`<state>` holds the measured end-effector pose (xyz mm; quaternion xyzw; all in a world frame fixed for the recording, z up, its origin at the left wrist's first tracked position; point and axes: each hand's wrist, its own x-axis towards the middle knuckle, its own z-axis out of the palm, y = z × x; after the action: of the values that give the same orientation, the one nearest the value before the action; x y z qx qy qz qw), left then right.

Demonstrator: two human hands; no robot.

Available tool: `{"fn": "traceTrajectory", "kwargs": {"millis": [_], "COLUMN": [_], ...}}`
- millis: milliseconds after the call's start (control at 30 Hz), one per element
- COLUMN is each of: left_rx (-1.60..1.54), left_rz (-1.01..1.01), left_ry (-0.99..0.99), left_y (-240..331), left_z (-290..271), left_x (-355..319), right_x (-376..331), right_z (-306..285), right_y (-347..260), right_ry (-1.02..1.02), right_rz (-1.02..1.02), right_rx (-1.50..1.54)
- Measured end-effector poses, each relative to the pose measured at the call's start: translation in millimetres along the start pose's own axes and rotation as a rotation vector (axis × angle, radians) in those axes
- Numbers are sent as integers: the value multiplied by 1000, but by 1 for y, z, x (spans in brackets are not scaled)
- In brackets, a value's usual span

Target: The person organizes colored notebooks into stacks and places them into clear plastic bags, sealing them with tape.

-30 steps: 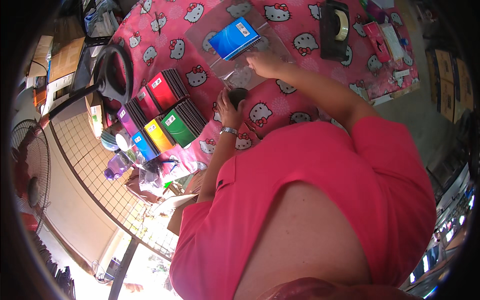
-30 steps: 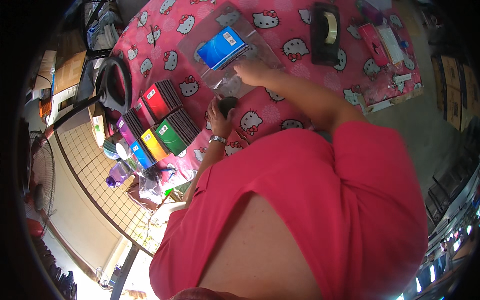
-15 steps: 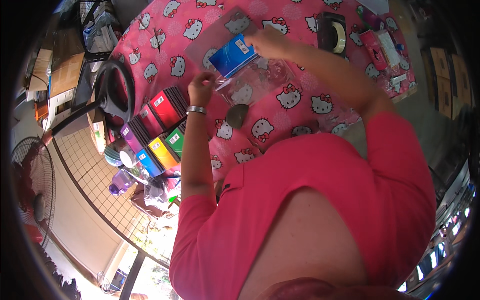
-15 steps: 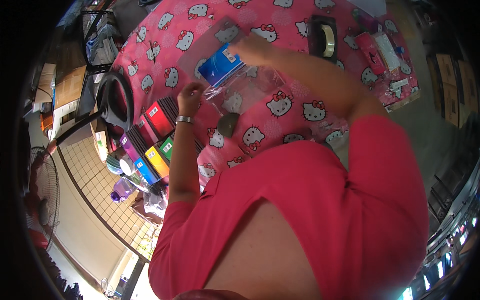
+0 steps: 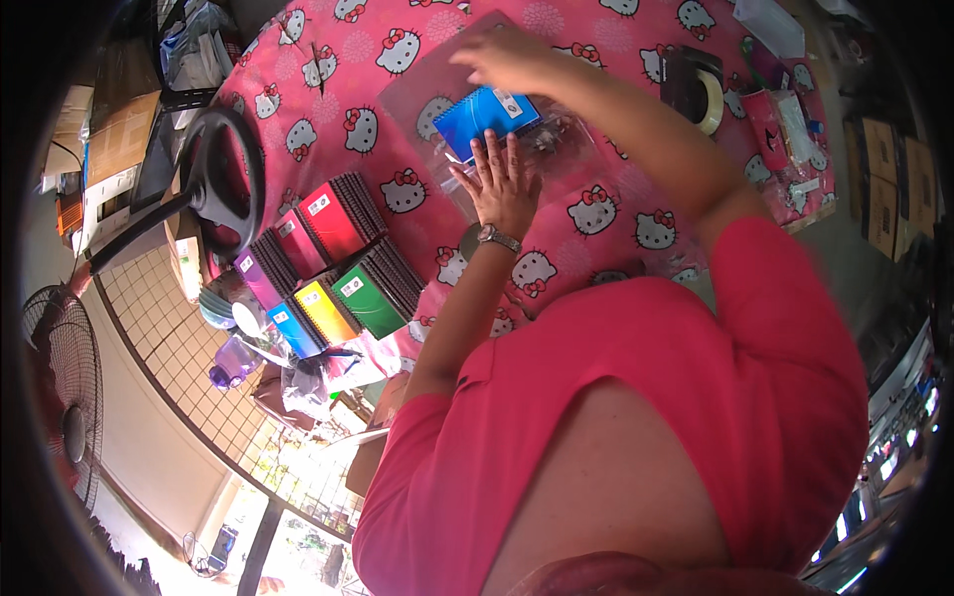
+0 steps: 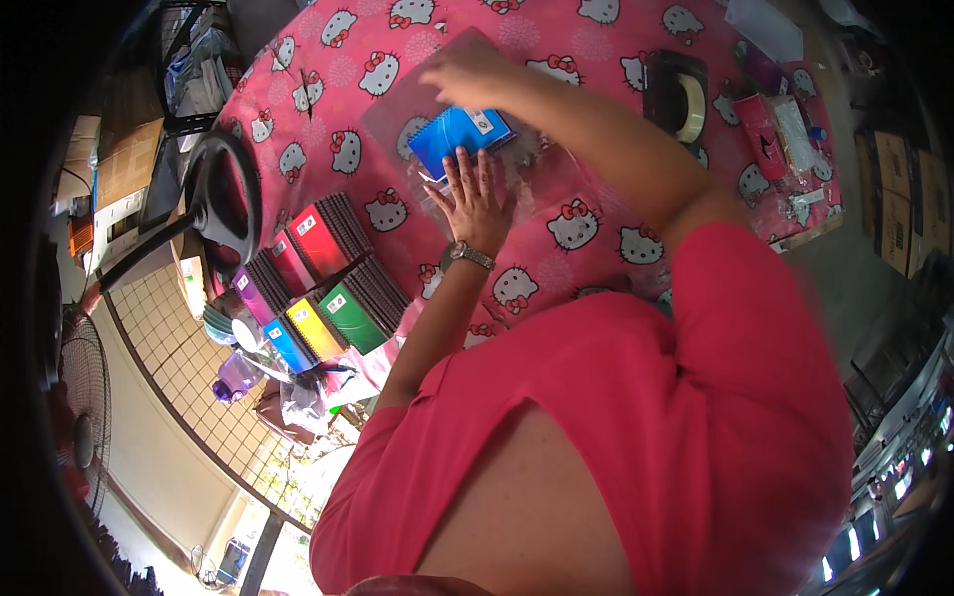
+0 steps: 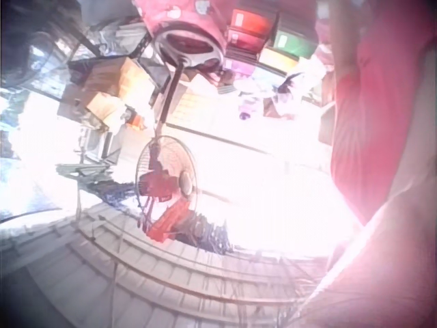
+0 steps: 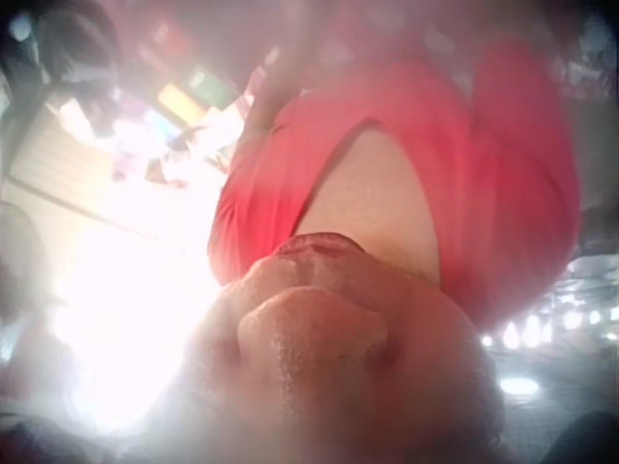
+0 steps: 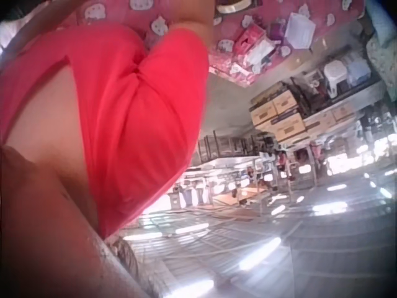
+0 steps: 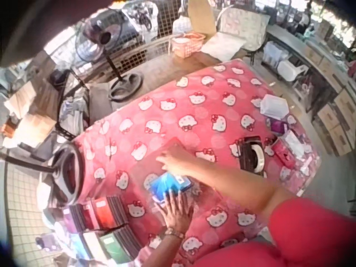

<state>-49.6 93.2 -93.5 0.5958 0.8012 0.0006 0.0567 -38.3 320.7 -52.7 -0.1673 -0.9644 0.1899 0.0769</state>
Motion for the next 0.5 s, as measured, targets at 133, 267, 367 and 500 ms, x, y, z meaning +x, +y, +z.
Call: {"fn": "traceTrajectory", "kwargs": {"millis": [133,267,367,500], "left_rx": [-102,-227,-209,-202], "left_rz": [-3,-30,-33,-23], "left_ry": [8,31,36,41], "left_y": [1,-6,-9,-7], "left_z": [-1,3,5,-1], "left_x": [3,8,12,13], "right_x": [16,16,30,49], "right_z": [19,15,21,54], "right_y": [-30,-25,-19,22], "right_ry": [-415,-508,-447,102], "right_rz": [-105,-166,-78,95], "right_rx": [188,234,262,-263]}}
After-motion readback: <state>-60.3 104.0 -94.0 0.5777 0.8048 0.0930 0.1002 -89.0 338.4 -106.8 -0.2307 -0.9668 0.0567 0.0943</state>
